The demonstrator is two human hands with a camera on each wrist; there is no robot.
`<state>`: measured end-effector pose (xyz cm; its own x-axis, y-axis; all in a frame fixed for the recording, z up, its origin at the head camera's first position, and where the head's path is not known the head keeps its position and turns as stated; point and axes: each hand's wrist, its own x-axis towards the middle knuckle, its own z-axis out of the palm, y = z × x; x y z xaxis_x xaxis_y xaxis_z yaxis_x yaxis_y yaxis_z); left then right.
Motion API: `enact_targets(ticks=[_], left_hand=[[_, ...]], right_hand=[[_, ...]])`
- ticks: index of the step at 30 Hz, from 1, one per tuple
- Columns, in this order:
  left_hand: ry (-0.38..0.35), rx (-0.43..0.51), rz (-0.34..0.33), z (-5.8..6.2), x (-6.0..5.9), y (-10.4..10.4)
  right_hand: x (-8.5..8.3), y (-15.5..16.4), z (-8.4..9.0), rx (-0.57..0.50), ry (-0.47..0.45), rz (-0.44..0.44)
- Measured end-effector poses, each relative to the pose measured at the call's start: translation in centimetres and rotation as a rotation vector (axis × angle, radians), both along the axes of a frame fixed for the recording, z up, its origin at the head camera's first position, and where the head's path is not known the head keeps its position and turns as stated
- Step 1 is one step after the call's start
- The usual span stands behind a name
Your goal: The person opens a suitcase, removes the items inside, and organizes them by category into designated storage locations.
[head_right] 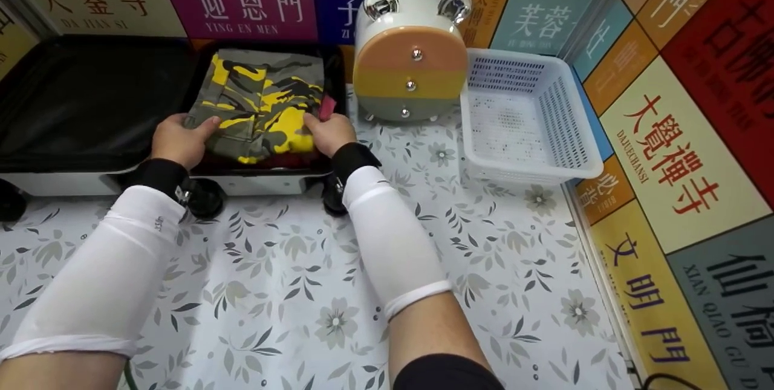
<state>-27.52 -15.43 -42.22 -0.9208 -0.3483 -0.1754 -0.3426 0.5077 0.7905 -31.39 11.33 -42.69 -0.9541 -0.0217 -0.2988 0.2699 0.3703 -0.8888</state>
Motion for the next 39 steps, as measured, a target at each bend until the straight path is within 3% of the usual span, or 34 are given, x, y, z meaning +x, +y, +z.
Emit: enact_targets(ticks=[7, 13, 18, 20, 22, 25, 28, 35, 39], left_hand=[[0.08, 0.091, 0.079, 0.0, -0.4, 0.2], [0.08, 0.179, 0.069, 1.0, 0.0, 0.1], [-0.02, 0.343, -0.014, 2.0, 0.5, -0.4], [-0.088, 0.343, -0.047, 1.8, 0.5, -0.6], [-0.146, 0.28, -0.082, 1.5, 0.3, -0.7], [-0.205, 0.109, -0.16, 1.2, -0.1, -0.6], [-0.221, 0.018, -0.214, 1.2, -0.4, -0.2], [-0.099, 0.026, -0.172, 0.5, -0.6, 0.9], [-0.021, 0.017, -0.164, 0.1, -0.4, 1.8]], right_hand=[[0.2, -1.0, 0.1, -0.28, -0.097, -0.079], [0.5, -1.0, 0.6, -0.278, -0.059, -0.114], [0.2, -0.4, 1.6, -0.604, -0.211, -0.158], [-0.2, -0.2, 1.6, -0.701, -0.29, -0.162], [-0.5, -0.3, 1.3, -0.73, -0.337, -0.172], [-0.5, -0.8, 0.6, -0.641, -0.338, -0.166], [-0.3, -1.4, 0.3, -0.523, -0.282, -0.126], [0.1, -2.3, 0.1, -0.325, -0.114, -0.033], [0.7, -2.8, 0.0, -0.16, -0.057, 0.019]])
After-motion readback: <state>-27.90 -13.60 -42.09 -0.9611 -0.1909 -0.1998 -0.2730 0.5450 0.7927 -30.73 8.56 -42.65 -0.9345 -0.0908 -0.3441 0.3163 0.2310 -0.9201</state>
